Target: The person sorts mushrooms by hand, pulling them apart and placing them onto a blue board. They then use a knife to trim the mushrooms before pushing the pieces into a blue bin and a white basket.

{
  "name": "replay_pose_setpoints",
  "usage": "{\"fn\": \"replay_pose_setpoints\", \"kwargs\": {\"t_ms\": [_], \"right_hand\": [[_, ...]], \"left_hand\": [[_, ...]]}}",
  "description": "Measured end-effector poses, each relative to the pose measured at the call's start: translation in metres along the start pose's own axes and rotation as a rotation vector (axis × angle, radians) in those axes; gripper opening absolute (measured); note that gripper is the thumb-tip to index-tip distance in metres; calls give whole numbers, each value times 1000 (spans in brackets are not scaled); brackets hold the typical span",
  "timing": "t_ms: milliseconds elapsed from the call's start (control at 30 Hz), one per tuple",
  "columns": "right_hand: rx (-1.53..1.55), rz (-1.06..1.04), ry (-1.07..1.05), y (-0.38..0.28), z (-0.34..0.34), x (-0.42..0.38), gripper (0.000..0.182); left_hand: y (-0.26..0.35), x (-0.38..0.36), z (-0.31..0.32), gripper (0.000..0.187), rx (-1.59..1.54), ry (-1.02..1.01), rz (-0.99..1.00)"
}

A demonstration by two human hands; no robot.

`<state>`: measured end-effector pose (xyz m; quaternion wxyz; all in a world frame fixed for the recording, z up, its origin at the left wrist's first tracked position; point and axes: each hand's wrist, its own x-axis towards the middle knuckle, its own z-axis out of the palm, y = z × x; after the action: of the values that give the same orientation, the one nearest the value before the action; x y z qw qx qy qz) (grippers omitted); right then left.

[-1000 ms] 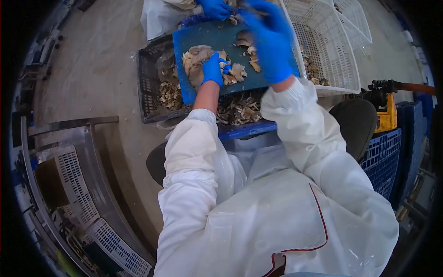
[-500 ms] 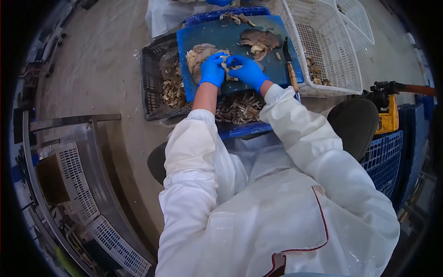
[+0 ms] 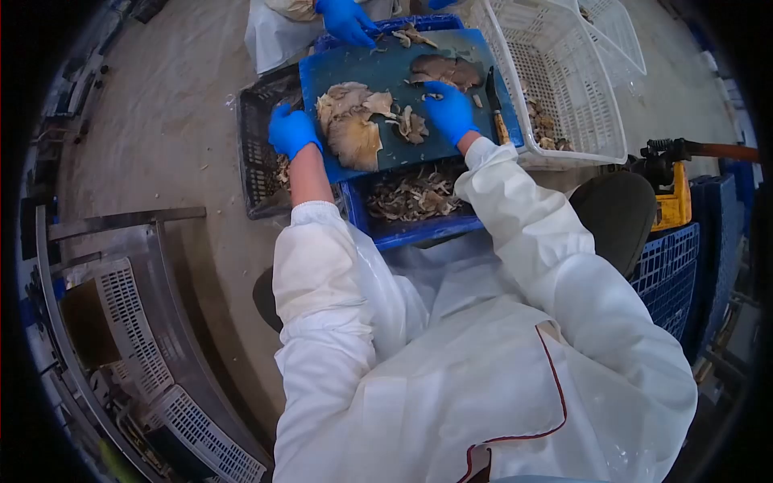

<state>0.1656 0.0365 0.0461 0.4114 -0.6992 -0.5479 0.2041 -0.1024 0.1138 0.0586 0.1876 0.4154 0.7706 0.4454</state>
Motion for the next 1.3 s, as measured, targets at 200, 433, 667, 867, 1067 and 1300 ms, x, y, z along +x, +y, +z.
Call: {"fn": "replay_pose_setpoints", "kwargs": {"t_ms": [200, 433, 667, 867, 1067, 1300], "right_hand": [[-679, -408, -52, 28, -30, 27, 31], [-498, -435, -215, 32, -40, 53, 28], [-35, -384, -252, 22, -41, 20, 32], [-358, -36, 48, 55, -74, -17, 41], [-426, 72, 10, 103, -97, -26, 45], [240, 209, -215, 45, -104, -70, 38]], "left_hand": [[32, -38, 13, 15, -83, -117, 154], [43, -66, 47, 18, -255, -501, 285], [52, -132, 83, 22, -216, -769, 516], [62, -141, 74, 24, -246, -952, -3], [35, -148, 110, 26, 212, -574, 654], [55, -137, 69, 28, -128, -843, 245]]}}
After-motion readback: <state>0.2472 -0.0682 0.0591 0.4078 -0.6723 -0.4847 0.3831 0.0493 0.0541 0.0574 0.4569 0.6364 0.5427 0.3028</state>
